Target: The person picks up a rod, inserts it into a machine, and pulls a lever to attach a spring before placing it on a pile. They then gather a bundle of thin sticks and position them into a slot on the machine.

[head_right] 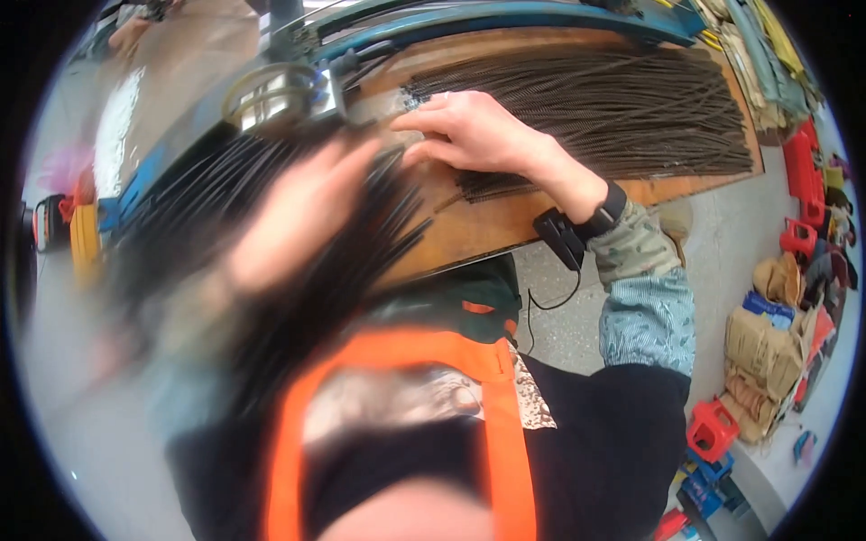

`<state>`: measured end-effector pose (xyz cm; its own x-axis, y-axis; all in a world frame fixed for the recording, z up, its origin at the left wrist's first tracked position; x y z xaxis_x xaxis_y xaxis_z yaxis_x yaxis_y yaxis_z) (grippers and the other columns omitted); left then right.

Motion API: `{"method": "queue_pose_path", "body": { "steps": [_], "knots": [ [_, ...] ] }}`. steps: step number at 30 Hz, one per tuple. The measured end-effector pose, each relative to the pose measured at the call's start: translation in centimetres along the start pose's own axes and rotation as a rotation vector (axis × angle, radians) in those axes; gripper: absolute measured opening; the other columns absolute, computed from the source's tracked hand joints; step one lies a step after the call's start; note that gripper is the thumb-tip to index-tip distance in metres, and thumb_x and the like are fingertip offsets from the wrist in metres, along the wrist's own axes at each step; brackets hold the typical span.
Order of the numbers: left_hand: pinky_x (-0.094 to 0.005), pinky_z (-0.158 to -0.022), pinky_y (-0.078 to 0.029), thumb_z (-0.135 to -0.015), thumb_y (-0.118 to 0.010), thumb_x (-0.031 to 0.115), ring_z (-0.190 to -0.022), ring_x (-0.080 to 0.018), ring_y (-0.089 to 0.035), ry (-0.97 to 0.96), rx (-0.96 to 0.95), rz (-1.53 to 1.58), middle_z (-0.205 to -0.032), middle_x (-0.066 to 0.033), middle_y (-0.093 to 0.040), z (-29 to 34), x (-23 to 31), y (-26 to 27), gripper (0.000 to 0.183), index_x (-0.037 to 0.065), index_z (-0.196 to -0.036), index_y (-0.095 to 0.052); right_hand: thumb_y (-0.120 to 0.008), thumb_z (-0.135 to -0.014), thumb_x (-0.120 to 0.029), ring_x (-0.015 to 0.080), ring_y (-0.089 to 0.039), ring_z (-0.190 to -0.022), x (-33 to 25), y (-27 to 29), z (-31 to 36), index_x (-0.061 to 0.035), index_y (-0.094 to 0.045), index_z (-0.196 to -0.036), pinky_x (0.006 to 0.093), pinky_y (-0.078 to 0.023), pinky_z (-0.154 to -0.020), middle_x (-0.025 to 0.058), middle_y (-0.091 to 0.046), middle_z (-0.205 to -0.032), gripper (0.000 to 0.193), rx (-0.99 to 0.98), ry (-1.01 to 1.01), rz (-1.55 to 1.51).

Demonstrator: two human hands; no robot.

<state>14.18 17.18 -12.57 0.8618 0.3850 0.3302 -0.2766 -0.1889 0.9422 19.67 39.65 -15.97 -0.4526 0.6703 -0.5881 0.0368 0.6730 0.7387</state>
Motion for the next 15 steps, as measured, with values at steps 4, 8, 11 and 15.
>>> {"method": "queue_pose_path", "body": {
  "steps": [4, 8, 11, 15],
  "knots": [
    [-0.0468, -0.068, -0.055, -0.081, -0.056, 0.007, -0.081, -0.0366, -0.064, 0.075, -0.067, 0.19, -0.096, -0.017, -0.061, -2.0, 0.8, -1.1, 0.044, 0.011, -0.125, -0.056, -0.069, -0.085, -0.014, 0.0333, -0.058, -0.073, 1.2, -0.7, 1.1, -0.0043, -0.068, -0.099, 0.0409, -0.048, -0.065, 0.0141, -0.061, -0.078, 0.017, -0.004, 0.032, 0.033],
    [-0.0456, -0.065, -0.051, -0.08, -0.054, 0.001, -0.077, -0.0363, -0.062, 0.038, 0.061, 0.113, -0.093, -0.0159, -0.059, 0.0, -1.6, -1.2, 0.048, 0.009, -0.127, -0.055, -0.065, -0.084, 0.0, 0.0297, -0.056, -0.07, 1.5, 1.1, 2.7, 0.002, -0.064, -0.093, 0.0354, -0.046, -0.064, 0.0131, -0.056, -0.072, 0.009, 0.084, -0.08, -0.012],
    [-0.0456, -0.067, -0.051, -0.081, -0.053, 0.003, -0.079, -0.0358, -0.063, 0.069, 0.093, 0.067, -0.091, -0.0157, -0.059, 3.0, -2.3, 2.0, 0.045, 0.01, -0.126, -0.055, -0.063, -0.087, 0.0, 0.0256, -0.056, -0.07, 1.4, 1.6, 2.1, 0.0027, -0.064, -0.095, 0.0333, -0.046, -0.064, 0.0116, -0.056, -0.072, 0.009, 0.076, -0.142, -0.071],
    [-0.0453, -0.069, -0.052, -0.082, -0.054, 0.005, -0.082, -0.0347, -0.064, 0.006, 0.205, -0.001, -0.091, -0.0157, -0.06, 0.5, 0.0, -2.0, 0.036, 0.007, -0.117, -0.059, -0.058, -0.091, -0.001, 0.0225, -0.057, -0.072, 0.7, 1.0, 1.9, 0.003, -0.064, -0.105, 0.0311, -0.046, -0.067, 0.0106, -0.06, -0.078, 0.016, -0.008, -0.202, -0.131]
  ]
}}
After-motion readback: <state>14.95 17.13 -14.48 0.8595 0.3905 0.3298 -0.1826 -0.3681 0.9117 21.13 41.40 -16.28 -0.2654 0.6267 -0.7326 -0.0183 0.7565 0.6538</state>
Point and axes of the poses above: each hand's wrist, its own z-axis away from the middle knuckle, its own y-axis out of the back of the hand, x = y × z, the point moved 2 cm from there along -z, towards the middle knuckle
